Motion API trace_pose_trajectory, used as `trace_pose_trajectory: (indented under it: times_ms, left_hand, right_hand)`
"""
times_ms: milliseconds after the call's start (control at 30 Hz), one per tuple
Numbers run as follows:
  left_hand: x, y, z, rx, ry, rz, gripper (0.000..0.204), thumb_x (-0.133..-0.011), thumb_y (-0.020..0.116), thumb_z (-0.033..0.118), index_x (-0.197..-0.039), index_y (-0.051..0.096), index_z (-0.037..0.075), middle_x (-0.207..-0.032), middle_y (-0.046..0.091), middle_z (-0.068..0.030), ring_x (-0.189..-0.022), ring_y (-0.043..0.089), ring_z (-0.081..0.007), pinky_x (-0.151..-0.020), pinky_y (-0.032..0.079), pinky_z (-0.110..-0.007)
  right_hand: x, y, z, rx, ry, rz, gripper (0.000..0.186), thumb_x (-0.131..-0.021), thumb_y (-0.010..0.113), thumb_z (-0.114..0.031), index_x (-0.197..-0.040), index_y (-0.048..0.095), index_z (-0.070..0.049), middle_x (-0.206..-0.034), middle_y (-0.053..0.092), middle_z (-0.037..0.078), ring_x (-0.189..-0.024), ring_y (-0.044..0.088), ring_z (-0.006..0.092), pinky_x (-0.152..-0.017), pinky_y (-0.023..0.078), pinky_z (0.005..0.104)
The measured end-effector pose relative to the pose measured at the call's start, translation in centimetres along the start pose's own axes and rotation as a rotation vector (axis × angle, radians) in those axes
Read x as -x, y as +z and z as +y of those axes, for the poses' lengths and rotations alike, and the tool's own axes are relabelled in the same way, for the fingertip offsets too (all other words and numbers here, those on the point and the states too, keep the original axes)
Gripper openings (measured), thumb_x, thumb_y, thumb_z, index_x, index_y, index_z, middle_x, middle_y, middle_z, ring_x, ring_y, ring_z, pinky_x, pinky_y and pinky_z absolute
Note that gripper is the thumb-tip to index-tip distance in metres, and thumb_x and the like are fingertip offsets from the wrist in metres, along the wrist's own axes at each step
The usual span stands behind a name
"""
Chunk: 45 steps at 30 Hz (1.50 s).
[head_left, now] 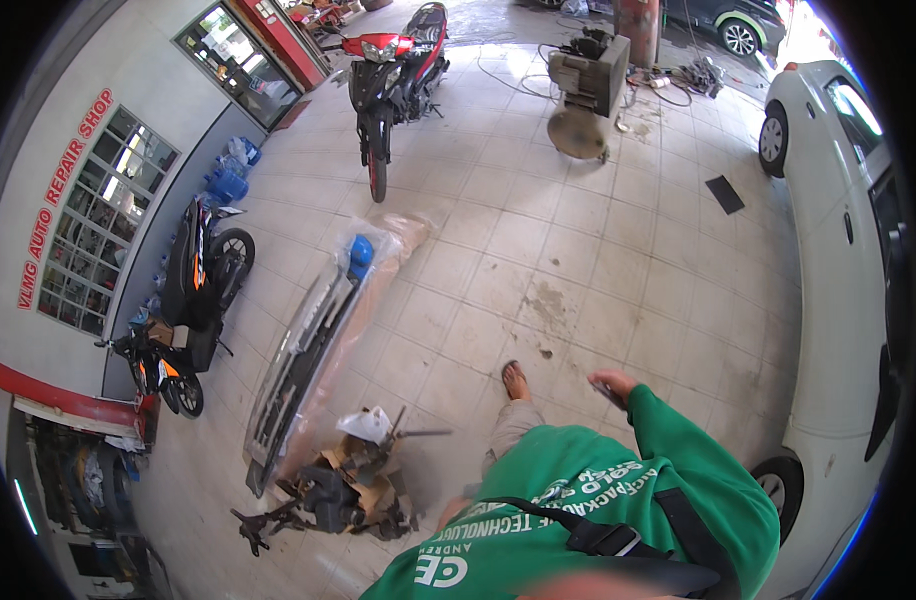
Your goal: The person sands a pink primer patch on a white car door with a sanding block, wipes the surface with a cloth, and then uses a heat gun on the same area. The person also plugs in the heat gun cord during the process.
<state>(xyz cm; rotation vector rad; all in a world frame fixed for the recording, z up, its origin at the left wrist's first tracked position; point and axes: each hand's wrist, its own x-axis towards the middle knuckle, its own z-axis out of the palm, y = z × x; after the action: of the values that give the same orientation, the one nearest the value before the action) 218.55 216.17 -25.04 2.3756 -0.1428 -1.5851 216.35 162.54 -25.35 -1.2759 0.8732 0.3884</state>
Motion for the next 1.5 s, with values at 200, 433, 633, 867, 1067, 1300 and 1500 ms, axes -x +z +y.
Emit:
trace_pose_trajectory:
  times_ms: [200, 433, 633, 867, 1067, 1300, 1500]
  left_hand:
    - [-14.1, -21.9, 9.5, 0.129, -0.023, 0.128, 0.060, -0.096, 0.054, 0.054, -0.120, 0.070, 0.002, -0.120, 0.070, -0.0245, -0.115, 0.066, -0.0390, -0.099, 0.051, -0.048]
    - [-29.1, -50.2, 24.4, 0.252, 0.210, 0.557, 0.055, -0.086, 0.073, 0.048, -0.114, 0.072, 0.001, -0.112, 0.072, -0.0251, -0.107, 0.068, -0.0406, -0.092, 0.054, -0.048]
    - [-38.3, -57.2, 38.9, 0.097, 0.193, 0.568, 0.054, -0.085, 0.074, 0.047, -0.116, 0.072, 0.002, -0.108, 0.073, -0.0228, -0.103, 0.070, -0.0366, -0.089, 0.055, -0.045]
    - [-37.0, -55.7, 40.3, 0.186, -0.004, 0.212, 0.057, -0.080, 0.072, 0.047, -0.121, 0.071, 0.006, -0.115, 0.073, -0.0204, -0.110, 0.070, -0.0308, -0.091, 0.054, -0.046]
    - [-39.7, -62.3, 47.9, 0.245, -0.049, 0.085, 0.056, -0.081, 0.071, 0.046, -0.121, 0.070, 0.006, -0.116, 0.072, -0.0215, -0.112, 0.069, -0.0328, -0.092, 0.053, -0.046]
    - [-51.2, -80.6, 61.9, 0.204, -0.088, 0.142, 0.054, -0.083, 0.069, 0.042, -0.122, 0.069, 0.005, -0.117, 0.072, -0.0233, -0.115, 0.068, -0.0362, -0.094, 0.052, -0.047]
    - [-69.0, -100.8, 72.1, 0.015, 0.143, 0.196, 0.047, -0.085, 0.072, 0.039, -0.117, 0.072, 0.005, -0.114, 0.072, -0.0217, -0.109, 0.069, -0.0351, -0.091, 0.055, -0.046]
  right_hand:
    - [-3.4, -3.9, -2.0, 0.003, 0.515, 0.061, 0.051, -0.084, 0.069, -0.058, -0.113, 0.065, -0.017, -0.084, 0.064, 0.006, -0.050, 0.045, 0.0175, -0.046, 0.035, 0.0351]
    - [-11.9, -5.6, -8.6, -0.292, 0.505, 0.128, 0.063, -0.086, 0.065, -0.068, -0.124, 0.057, -0.019, -0.081, 0.062, 0.007, -0.050, 0.045, 0.0168, -0.044, 0.035, 0.0347]
    - [-30.5, -12.2, -6.6, -0.646, 0.491, 0.078, 0.056, -0.088, 0.068, -0.061, -0.120, 0.061, -0.017, -0.078, 0.066, 0.009, -0.051, 0.050, 0.0191, -0.044, 0.039, 0.0354]
    - [-45.8, -18.9, -39.7, -0.126, 0.481, 0.108, 0.046, -0.092, 0.055, -0.056, -0.114, 0.063, -0.017, -0.085, 0.067, 0.010, -0.052, 0.055, 0.0234, -0.044, 0.045, 0.0431]
    - [-59.1, -20.6, -69.8, -0.025, 0.171, 0.034, 0.041, -0.087, 0.062, -0.051, -0.115, 0.063, -0.021, -0.094, 0.065, 0.008, -0.054, 0.048, 0.0137, -0.047, 0.038, 0.0300]
    - [-71.7, -16.1, -83.9, 0.000, 0.134, -0.037, 0.051, -0.089, 0.062, -0.057, -0.123, 0.064, -0.018, -0.087, 0.063, 0.008, -0.056, 0.046, 0.0120, -0.048, 0.037, 0.0295]
    - [-77.5, -14.2, -87.1, 0.329, -0.165, -0.220, 0.053, -0.096, 0.062, -0.052, -0.119, 0.073, -0.006, -0.110, 0.073, 0.011, -0.092, 0.068, 0.0210, -0.084, 0.055, 0.0351]
